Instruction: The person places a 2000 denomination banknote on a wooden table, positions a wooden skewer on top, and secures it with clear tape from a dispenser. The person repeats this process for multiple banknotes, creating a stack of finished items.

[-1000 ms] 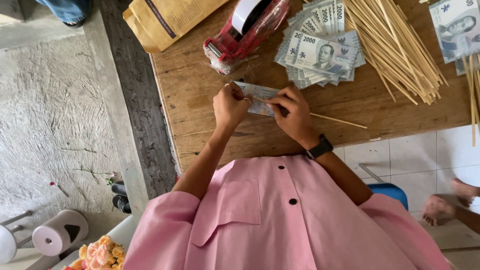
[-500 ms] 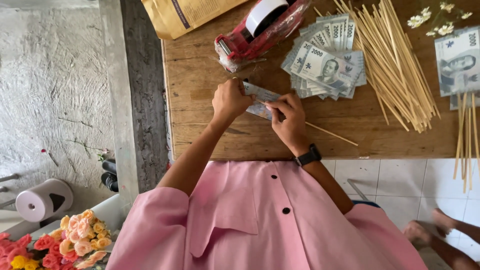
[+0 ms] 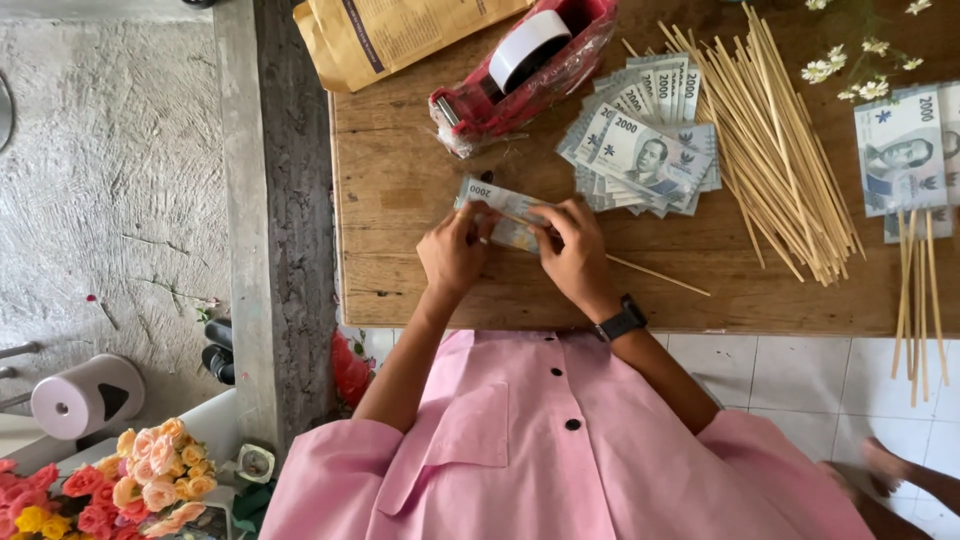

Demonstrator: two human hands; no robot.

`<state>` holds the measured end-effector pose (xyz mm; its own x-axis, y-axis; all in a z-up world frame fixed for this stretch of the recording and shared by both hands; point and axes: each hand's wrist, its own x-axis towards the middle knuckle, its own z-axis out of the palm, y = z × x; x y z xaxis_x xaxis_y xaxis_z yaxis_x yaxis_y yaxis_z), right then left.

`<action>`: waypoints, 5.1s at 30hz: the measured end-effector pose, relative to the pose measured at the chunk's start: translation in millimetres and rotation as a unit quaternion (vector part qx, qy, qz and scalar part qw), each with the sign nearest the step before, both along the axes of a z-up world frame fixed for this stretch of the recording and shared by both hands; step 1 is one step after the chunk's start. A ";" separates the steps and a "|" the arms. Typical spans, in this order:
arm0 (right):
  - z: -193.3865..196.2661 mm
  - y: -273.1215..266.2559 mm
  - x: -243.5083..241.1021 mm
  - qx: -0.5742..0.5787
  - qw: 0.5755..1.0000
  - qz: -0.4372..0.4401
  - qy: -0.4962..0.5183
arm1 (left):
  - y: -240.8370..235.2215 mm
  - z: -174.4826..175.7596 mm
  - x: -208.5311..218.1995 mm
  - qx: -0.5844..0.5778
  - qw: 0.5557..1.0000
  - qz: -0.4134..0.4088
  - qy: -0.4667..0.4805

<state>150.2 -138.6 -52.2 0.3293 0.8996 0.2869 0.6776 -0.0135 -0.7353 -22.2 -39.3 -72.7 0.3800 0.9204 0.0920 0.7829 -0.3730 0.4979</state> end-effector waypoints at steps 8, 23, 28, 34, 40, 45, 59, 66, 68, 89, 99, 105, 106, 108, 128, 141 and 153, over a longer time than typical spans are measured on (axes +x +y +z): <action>12.9 5.7 20.5 -0.098 0.990 0.091 -0.038 | 11.2 9.1 -10.7 -0.048 0.995 -0.085 0.030; 55.9 5.7 41.9 -0.153 0.962 0.223 0.030 | 42.4 51.7 -10.7 -0.186 0.964 -0.169 0.092; 35.1 -17.0 55.5 -0.081 0.985 0.152 -0.025 | 45.2 45.1 -10.8 -0.128 0.982 -0.131 -0.032; 29.8 -59.7 57.7 0.016 0.998 0.039 -0.052 | 127.9 72.5 4.9 0.143 0.947 -0.008 -0.287; 48.9 -63.3 53.1 0.046 0.995 0.060 -0.065 | 162.6 100.8 45.9 -0.141 0.981 -0.087 -0.106; 54.0 -61.1 51.4 0.062 0.995 0.031 -0.071 | 160.7 126.5 59.8 -0.313 0.918 -0.150 -0.192; 22.4 -75.0 56.9 0.045 0.995 -0.004 -0.089 | 132.5 130.8 -14.0 -0.283 0.939 -0.095 -0.173; 33.2 -62.4 43.8 0.055 0.993 0.025 -0.101 | 135.8 107.1 -5.7 -0.274 0.957 -0.059 -0.073; 30.3 -62.6 44.2 0.053 0.994 0.024 -0.098 | 144.5 81.2 -11.3 -0.087 0.993 -0.059 0.060; 66.1 -5.9 24.2 0.033 0.984 0.055 0.166 | -1.3 71.9 -19.0 -0.196 0.916 0.133 -0.323; 77.9 62.6 3.4 0.101 0.958 0.197 -0.182 | 33.7 52.8 -42.2 -0.049 0.984 0.106 -0.133; 71.1 129.8 -25.5 0.048 0.927 0.259 -0.268 | 36.4 52.6 -43.8 -0.079 0.979 0.131 -0.135; 58.3 133.2 -26.1 0.050 0.926 0.262 -0.268 | 36.9 54.1 -44.2 -0.078 0.979 0.134 -0.135; 32.9 140.2 -25.5 0.088 0.908 0.215 -0.348 | 38.6 56.7 -43.0 -0.066 0.979 0.129 -0.144; 34.3 129.4 -6.1 0.114 0.921 0.163 -0.334 | 57.7 0.9 -161.3 0.023 0.959 0.271 -0.073; 100.6 142.8 22.9 0.047 0.965 0.215 0.142 | 20.1 38.7 -102.8 -0.096 0.912 0.202 -0.343; 61.5 102.7 -1.8 0.079 0.988 0.110 0.078 | -3.4 7.1 -113.4 -0.023 0.927 0.241 -0.287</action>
<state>148.5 -35.9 9.3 0.1817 0.9026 0.3904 0.5305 0.2443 -0.8117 -135.6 -42.7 -65.6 -0.1765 0.9783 0.1086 0.4548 -0.0168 0.8904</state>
